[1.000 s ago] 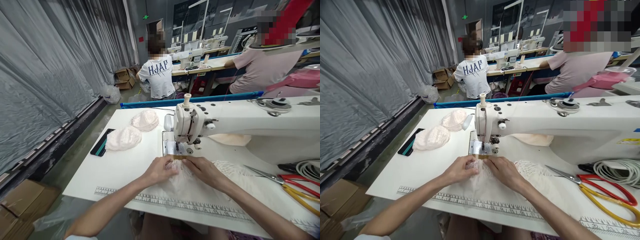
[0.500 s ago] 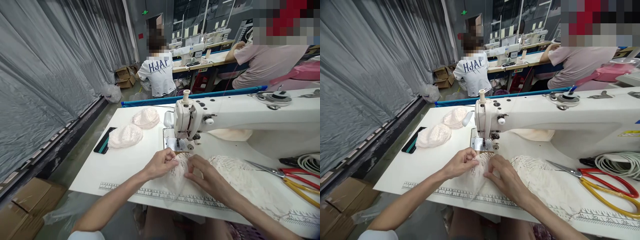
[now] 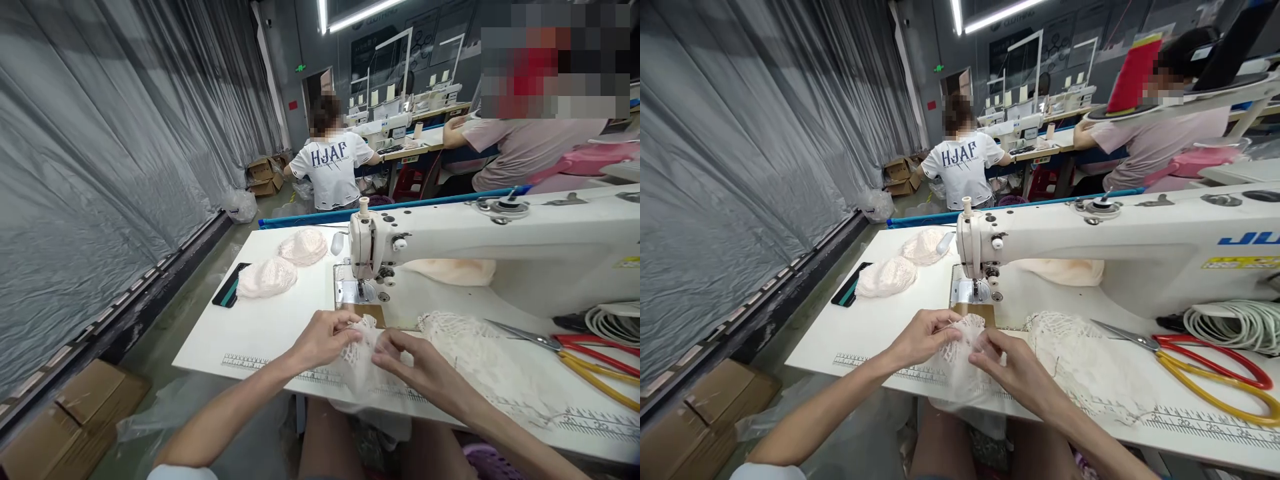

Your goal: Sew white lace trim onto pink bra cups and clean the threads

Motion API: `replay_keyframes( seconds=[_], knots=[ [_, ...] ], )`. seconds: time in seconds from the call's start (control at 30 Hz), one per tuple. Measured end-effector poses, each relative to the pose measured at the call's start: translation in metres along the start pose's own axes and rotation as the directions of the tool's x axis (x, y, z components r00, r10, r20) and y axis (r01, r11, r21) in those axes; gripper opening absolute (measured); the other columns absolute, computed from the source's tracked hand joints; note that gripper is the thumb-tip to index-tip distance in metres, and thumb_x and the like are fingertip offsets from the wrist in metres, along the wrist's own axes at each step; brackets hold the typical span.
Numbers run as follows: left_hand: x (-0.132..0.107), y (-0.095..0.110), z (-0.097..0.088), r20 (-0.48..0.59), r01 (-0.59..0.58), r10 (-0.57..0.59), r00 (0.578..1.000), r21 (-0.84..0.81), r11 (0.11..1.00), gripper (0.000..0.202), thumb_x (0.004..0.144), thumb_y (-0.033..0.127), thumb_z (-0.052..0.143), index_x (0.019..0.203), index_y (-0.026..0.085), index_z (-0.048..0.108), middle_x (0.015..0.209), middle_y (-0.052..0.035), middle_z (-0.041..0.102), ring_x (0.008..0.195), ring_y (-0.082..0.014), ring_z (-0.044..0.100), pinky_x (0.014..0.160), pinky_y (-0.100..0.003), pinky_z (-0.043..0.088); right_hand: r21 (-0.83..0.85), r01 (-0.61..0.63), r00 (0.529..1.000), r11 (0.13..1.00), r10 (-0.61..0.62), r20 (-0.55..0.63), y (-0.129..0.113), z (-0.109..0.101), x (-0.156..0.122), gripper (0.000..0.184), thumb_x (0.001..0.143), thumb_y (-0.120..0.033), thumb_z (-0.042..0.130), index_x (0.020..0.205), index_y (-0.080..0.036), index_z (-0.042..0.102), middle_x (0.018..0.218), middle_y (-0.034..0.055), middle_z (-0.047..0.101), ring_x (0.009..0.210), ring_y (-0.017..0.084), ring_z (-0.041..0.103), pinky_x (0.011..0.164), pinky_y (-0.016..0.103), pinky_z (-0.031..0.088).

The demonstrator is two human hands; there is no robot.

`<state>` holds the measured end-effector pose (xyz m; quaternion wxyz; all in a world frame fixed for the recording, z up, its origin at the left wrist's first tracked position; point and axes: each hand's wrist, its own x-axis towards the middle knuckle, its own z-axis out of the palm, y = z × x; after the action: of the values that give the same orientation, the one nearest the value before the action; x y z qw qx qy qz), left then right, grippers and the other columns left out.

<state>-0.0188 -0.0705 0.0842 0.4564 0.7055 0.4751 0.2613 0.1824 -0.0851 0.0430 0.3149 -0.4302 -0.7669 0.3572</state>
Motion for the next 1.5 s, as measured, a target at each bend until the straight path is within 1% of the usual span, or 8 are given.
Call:
replay_keyframes(
  seconds=[0.43,0.57,0.63,0.73,0.9,1.07,1.27,1.5],
  knots=[
    [-0.01,0.003,-0.001,0.118,0.047,-0.022,0.993,-0.207,0.977,0.03,0.082,0.038,0.059,0.095,0.013,0.067,0.075,-0.0037,0.061,0.06,-0.0096,0.05,0.056,-0.021,0.039,-0.193,-0.02,1.0,0.981,0.016,-0.024,-0.006,-0.014,-0.001,0.032,0.092,-0.05,0.037,0.081,-0.022,0.05,0.053,-0.0055,0.04,0.048,0.014,0.04,0.048,0.026,0.033],
    [-0.009,0.005,-0.006,0.21,0.102,-0.063,0.976,-0.179,0.978,0.03,0.081,0.037,0.062,0.095,0.011,0.067,0.063,0.0,0.053,0.051,-0.0063,0.04,0.05,-0.019,0.032,-0.052,0.149,0.984,0.988,-0.143,0.105,-0.003,-0.021,0.012,0.044,0.085,-0.055,0.05,0.117,-0.024,0.051,0.091,0.0063,0.06,0.089,0.022,0.057,0.079,0.036,0.045],
    [-0.01,0.008,-0.009,0.248,0.097,-0.05,0.967,-0.183,0.978,0.028,0.081,0.035,0.061,0.095,0.011,0.068,0.062,0.0011,0.052,0.052,-0.0059,0.039,0.05,-0.019,0.032,0.104,0.189,0.943,0.976,-0.21,0.258,-0.003,-0.023,0.019,0.044,0.082,-0.056,0.056,0.111,-0.023,0.056,0.099,0.0077,0.059,0.104,0.024,0.052,0.089,0.038,0.042],
    [-0.015,0.012,-0.013,0.265,0.114,-0.066,0.962,-0.172,0.978,0.028,0.082,0.033,0.061,0.098,0.011,0.068,0.063,0.0006,0.054,0.052,-0.0062,0.041,0.05,-0.019,0.032,0.206,0.056,0.905,0.977,-0.137,0.402,-0.006,-0.024,0.021,0.034,0.082,-0.054,0.056,0.085,-0.02,0.06,0.081,0.0022,0.057,0.083,0.02,0.055,0.074,0.03,0.045],
    [-0.027,0.019,-0.019,0.187,0.132,-0.125,0.974,-0.028,0.991,0.034,0.082,0.035,0.061,0.108,0.014,0.066,0.086,-0.0063,0.068,0.07,-0.0145,0.059,0.057,-0.021,0.042,0.078,-0.1,0.948,0.992,0.071,0.311,-0.019,-0.03,0.004,0.038,0.09,-0.049,0.045,0.065,-0.02,0.043,0.058,-0.0046,0.038,0.052,0.011,0.039,0.047,0.022,0.03],
    [0.011,0.004,-0.016,0.062,0.082,-0.096,0.993,0.204,0.976,0.025,0.083,0.031,0.06,0.101,0.015,0.067,0.09,-0.0049,0.068,0.08,-0.0172,0.062,0.067,-0.024,0.047,-0.328,-0.051,0.974,0.943,0.119,0.191,0.006,-0.031,0.03,0.037,0.095,-0.04,0.03,0.064,-0.021,0.037,0.054,-0.0033,0.043,0.049,0.012,0.044,0.047,0.023,0.03],
    [0.054,-0.033,0.002,-0.022,0.025,-0.013,1.0,0.791,0.611,0.027,0.082,0.018,0.062,0.108,0.012,0.06,0.089,-0.0077,0.065,0.074,-0.0207,0.061,0.057,-0.03,0.048,-0.647,-0.081,0.968,0.759,0.216,0.132,0.053,-0.017,0.069,0.029,0.095,-0.024,0.029,0.07,-0.019,0.045,0.05,-0.0018,0.048,0.041,0.012,0.042,0.042,0.023,0.024],
    [0.057,-0.058,0.018,0.138,-0.361,0.47,0.872,0.829,0.427,0.018,0.085,0.001,0.048,0.094,0.012,0.058,0.096,-0.0051,0.063,0.085,-0.0171,0.058,0.067,-0.03,0.05,-0.763,-0.012,0.975,0.646,0.178,0.134,0.055,-0.016,0.069,0.021,0.091,-0.017,0.037,0.077,-0.017,0.052,0.05,-0.0001,0.053,0.041,0.015,0.046,0.042,0.024,0.018]
  ],
)
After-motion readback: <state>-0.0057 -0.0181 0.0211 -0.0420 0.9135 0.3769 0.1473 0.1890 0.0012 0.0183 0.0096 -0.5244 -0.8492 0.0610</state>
